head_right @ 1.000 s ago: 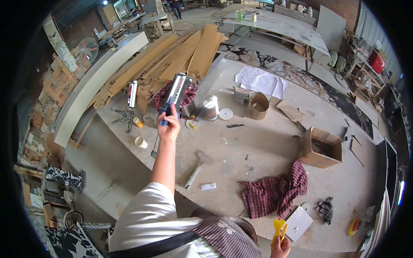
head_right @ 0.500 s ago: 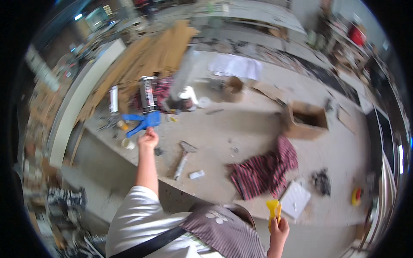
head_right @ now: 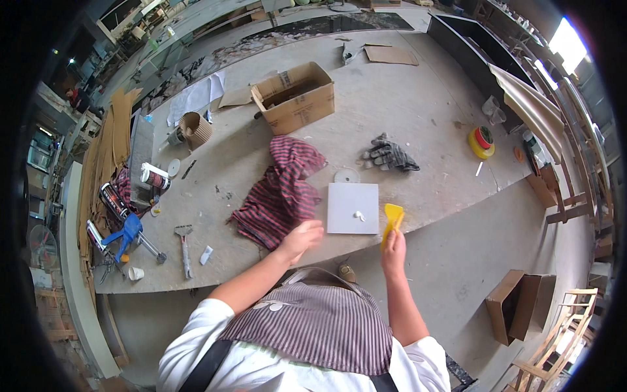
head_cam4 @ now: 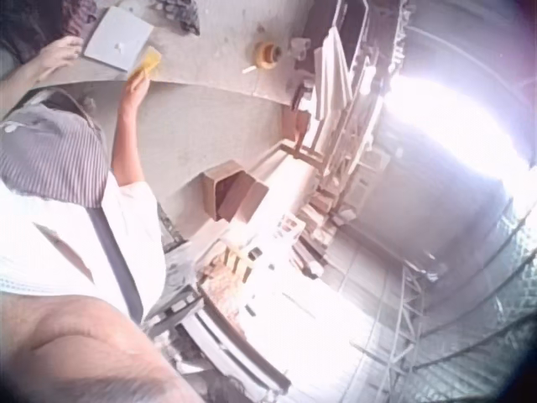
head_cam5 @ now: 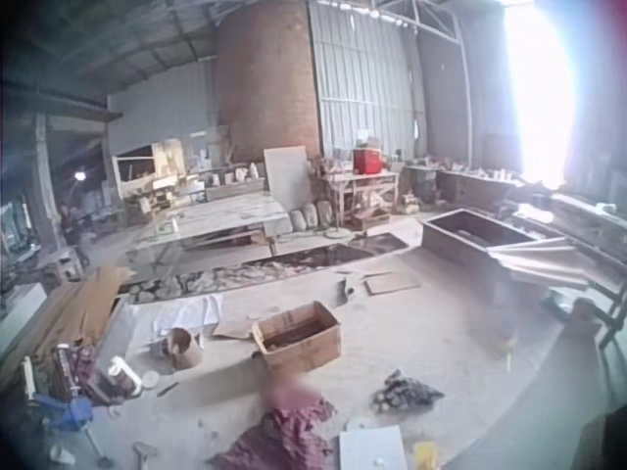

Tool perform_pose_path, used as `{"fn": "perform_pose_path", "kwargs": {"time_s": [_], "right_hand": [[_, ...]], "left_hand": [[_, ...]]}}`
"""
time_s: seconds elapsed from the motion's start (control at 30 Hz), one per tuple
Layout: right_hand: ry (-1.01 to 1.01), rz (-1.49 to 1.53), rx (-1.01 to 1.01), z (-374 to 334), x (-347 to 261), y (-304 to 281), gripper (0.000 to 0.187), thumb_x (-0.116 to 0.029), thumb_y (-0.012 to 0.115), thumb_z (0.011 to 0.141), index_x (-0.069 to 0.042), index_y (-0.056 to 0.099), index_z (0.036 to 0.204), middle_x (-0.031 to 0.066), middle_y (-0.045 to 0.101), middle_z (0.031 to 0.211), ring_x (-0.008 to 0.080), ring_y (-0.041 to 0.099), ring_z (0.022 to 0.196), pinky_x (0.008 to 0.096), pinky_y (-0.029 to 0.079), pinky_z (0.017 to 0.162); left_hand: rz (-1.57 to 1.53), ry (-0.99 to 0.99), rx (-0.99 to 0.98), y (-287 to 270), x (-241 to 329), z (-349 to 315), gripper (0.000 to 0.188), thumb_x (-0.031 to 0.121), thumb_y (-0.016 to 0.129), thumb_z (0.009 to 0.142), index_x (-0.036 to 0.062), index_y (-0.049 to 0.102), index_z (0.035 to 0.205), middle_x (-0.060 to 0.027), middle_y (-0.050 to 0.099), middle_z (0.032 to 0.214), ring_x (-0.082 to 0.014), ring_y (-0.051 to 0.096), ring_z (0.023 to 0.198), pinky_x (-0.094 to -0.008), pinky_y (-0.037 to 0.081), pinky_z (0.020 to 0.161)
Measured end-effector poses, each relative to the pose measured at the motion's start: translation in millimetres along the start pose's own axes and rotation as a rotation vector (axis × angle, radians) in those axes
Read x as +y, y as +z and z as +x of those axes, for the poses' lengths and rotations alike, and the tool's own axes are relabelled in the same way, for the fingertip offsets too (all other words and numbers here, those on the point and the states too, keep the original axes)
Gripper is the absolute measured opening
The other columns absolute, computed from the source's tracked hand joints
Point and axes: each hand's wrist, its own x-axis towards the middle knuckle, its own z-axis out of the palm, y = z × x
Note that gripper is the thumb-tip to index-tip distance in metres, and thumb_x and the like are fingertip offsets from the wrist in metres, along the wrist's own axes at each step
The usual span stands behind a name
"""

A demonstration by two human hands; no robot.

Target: The person applies adhesive to a white panel using a caulking gun, spreads it with a yellow plastic scraper, then uses a heat gun to smooth the surface. The person also wipes the scraper with a black cloth.

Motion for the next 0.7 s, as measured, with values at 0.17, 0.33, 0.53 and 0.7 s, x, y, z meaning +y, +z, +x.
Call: {"fn": "perform_pose_path", "kwargs": {"time_s": [0.17, 0.33, 0.53, 0.7], "right_hand": [[-0.041, -0.052, -0.079, 23, 24, 23, 0.033, -0.028, 0.041, 0.102, 0.002, 0.056, 0.096, 0.0111, 0.059, 0.084, 0.0188, 0.054, 0.072, 0.0349, 0.044, 0.065], [0.403, 0.502, -0.295, 44, -12, -10, 0.039, -0.039, 0.040, 0.102, -0.009, 0.054, 0.120, 0.0046, 0.065, 0.111, 0.0095, 0.056, 0.085, 0.0257, 0.047, 0.072], [0.366, 0.671, -0.211, 56, -60, -50, 0.039, -0.039, 0.042, 0.102, -0.009, 0.046, 0.126, 0.0098, 0.064, 0.114, 0.0148, 0.063, 0.092, 0.0240, 0.049, 0.067], [0.277, 0.434, -0.636, 25, -73, -13, 0.030, -0.029, 0.044, 0.102, -0.010, 0.047, 0.124, 0.0111, 0.068, 0.093, 0.0103, 0.052, 0.053, 0.0198, 0.040, 0.045]], "left_hand": [[0.412, -0.048, 0.513, 67, -3, 35, 0.044, 0.008, 0.054, 0.085, -0.0030, 0.049, 0.127, -0.0131, 0.060, 0.112, -0.0190, 0.060, 0.092, -0.0327, 0.050, 0.078], [-0.459, -0.212, -0.009, 34, 5, 37, 0.025, 0.022, 0.063, 0.089, 0.0041, 0.060, 0.106, -0.0078, 0.065, 0.086, -0.0135, 0.058, 0.060, -0.0240, 0.040, 0.043], [-0.540, -0.045, 0.016, 73, 39, -29, 0.028, 0.029, 0.063, 0.090, 0.0065, 0.061, 0.107, -0.0075, 0.065, 0.094, -0.0161, 0.062, 0.070, -0.0287, 0.049, 0.052], [-0.361, 0.467, 0.271, 28, 38, -197, 0.034, 0.010, 0.066, 0.087, 0.0020, 0.057, 0.119, -0.0099, 0.063, 0.111, -0.0215, 0.061, 0.100, -0.0377, 0.051, 0.083]]}}
